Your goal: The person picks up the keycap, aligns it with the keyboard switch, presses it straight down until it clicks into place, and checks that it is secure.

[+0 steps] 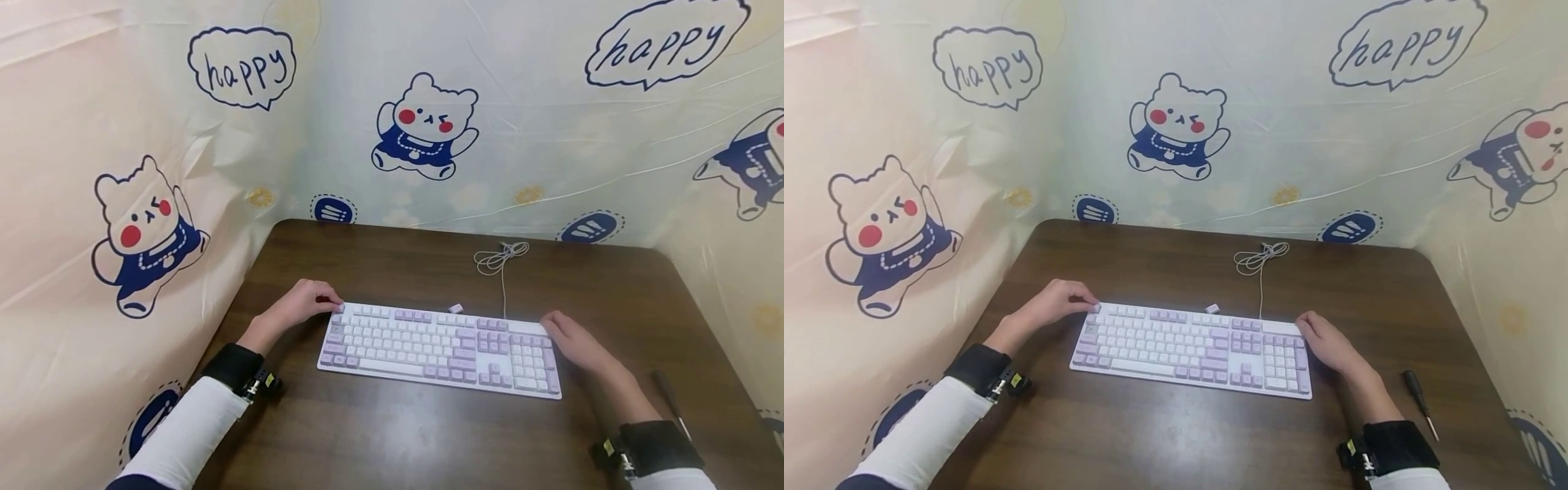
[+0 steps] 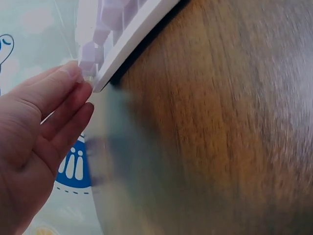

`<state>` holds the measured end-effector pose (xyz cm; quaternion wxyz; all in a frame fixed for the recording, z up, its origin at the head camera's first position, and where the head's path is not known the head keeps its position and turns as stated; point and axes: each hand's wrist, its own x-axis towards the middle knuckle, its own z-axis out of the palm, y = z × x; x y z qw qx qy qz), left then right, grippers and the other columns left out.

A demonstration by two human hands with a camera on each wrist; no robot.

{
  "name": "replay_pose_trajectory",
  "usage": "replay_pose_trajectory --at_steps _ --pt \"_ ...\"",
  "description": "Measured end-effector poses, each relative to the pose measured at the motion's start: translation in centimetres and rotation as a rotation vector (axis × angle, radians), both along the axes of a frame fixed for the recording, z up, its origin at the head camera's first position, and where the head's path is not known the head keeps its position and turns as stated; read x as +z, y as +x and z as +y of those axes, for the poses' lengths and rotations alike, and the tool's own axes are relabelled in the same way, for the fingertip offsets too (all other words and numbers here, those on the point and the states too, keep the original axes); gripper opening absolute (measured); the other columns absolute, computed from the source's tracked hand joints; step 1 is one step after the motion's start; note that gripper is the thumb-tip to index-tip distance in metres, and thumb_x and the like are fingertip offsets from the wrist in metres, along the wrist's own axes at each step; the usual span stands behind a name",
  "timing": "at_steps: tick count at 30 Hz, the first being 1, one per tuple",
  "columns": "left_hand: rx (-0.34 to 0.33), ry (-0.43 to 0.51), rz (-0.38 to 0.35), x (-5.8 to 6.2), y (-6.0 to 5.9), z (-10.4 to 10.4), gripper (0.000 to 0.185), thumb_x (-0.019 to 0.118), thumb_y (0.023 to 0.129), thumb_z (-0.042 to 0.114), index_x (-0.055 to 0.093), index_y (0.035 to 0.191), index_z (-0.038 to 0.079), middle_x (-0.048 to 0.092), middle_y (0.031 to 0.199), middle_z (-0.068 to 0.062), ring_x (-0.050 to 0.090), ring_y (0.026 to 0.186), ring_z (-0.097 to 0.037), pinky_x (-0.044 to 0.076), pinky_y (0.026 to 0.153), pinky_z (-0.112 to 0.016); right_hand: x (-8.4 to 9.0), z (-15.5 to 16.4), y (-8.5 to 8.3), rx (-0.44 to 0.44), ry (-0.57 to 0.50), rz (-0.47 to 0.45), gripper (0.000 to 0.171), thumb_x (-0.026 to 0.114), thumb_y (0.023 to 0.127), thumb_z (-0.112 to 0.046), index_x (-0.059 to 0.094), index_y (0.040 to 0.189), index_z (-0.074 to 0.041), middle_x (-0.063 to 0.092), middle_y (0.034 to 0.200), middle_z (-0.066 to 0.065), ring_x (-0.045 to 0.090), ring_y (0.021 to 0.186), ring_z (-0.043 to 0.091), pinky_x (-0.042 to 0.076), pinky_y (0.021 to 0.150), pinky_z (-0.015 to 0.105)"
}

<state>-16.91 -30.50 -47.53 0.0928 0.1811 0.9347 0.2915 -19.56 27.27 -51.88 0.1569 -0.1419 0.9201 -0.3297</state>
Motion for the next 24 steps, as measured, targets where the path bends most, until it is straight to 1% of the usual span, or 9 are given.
replay_pose_trajectory --at_steps 3,6,9,12,16,18,20,22,24 --pt "-0.038 -0.042 0.008 0.2 0.3 0.0 0.011 0.078 0.094 0.012 0.082 0.103 0.015 0.074 0.098 0.004 0.065 0.088 -0.013 0.058 0.088 -0.039 -0.1 -0.1 0.1 0.011 0.010 -0.005 0.044 0.040 0.113 -0.035 0.056 0.129 0.003 0.064 0.113 0.015 0.063 0.108 0.034 0.052 0.089 0.052" --pt "-0.072 -0.057 0.024 0.5 0.1 0.1 0.011 0.078 0.094 0.011 0.082 0.104 0.013 0.073 0.097 0.003 0.064 0.087 -0.013 0.058 0.086 -0.038 -0.2 -0.2 0.1 0.006 0.019 -0.008 0.046 0.038 0.113 -0.035 0.055 0.130 0.005 0.064 0.115 0.017 0.062 0.109 0.037 0.051 0.091 0.054" --pt "-0.064 -0.057 0.023 0.4 -0.1 0.0 0.011 0.077 0.094 0.012 0.083 0.104 0.013 0.072 0.097 0.003 0.064 0.088 -0.014 0.057 0.086 -0.037 -0.1 -0.3 0.0 0.007 0.017 -0.010 0.047 0.037 0.114 -0.035 0.054 0.130 0.006 0.063 0.115 0.018 0.061 0.110 0.038 0.051 0.091 0.056" --pt "-0.051 -0.049 0.024 0.5 -0.8 0.4 0.011 0.078 0.094 0.011 0.083 0.103 0.013 0.072 0.097 0.003 0.063 0.088 -0.015 0.057 0.086 -0.038 0.4 0.1 0.0 0.000 0.011 0.009 0.047 0.037 0.114 -0.034 0.054 0.129 0.007 0.063 0.115 0.019 0.062 0.110 0.039 0.050 0.092 0.057" --pt "-0.076 -0.033 0.046 -0.3 -1.1 0.6 0.008 0.078 0.093 0.011 0.082 0.100 0.013 0.071 0.096 0.003 0.062 0.087 -0.015 0.057 0.084 -0.037 0.7 0.3 0.2 -0.007 0.008 0.029 0.045 0.038 0.114 -0.032 0.055 0.128 0.006 0.064 0.114 0.019 0.062 0.109 0.039 0.051 0.091 0.057" --pt "-0.089 -0.041 0.044 -0.9 -0.9 0.5 0.007 0.079 0.093 0.014 0.082 0.100 0.015 0.070 0.094 0.004 0.061 0.086 -0.012 0.056 0.083 -0.033 0.7 0.3 0.4 -0.006 0.010 0.021 0.043 0.039 0.114 -0.032 0.056 0.126 0.005 0.064 0.113 0.017 0.063 0.108 0.036 0.052 0.090 0.054" --pt "-0.097 -0.057 0.031 -1.2 -0.6 0.2 0.007 0.079 0.093 0.015 0.082 0.099 0.015 0.069 0.093 0.006 0.061 0.085 -0.010 0.055 0.081 -0.031 0.5 0.3 0.5 0.006 0.008 0.015 0.041 0.040 0.113 -0.031 0.057 0.125 0.005 0.064 0.112 0.016 0.063 0.106 0.035 0.052 0.088 0.052" --pt "-0.086 -0.075 0.017 -0.8 -0.4 0.1 0.008 0.080 0.093 0.014 0.082 0.100 0.016 0.069 0.093 0.007 0.060 0.085 -0.009 0.055 0.082 -0.030 0.4 0.2 0.5 0.011 0.004 0.009 0.041 0.041 0.113 -0.032 0.057 0.125 0.004 0.064 0.111 0.014 0.063 0.105 0.033 0.053 0.087 0.050" --pt "-0.087 -0.085 0.019 0.0 -0.6 0.3 0.008 0.080 0.092 0.013 0.082 0.100 0.015 0.069 0.093 0.006 0.060 0.085 -0.011 0.056 0.082 -0.032 0.6 0.2 0.5 0.007 -0.004 0.022 0.040 0.041 0.113 -0.032 0.057 0.125 0.003 0.064 0.111 0.013 0.063 0.105 0.032 0.052 0.087 0.049"
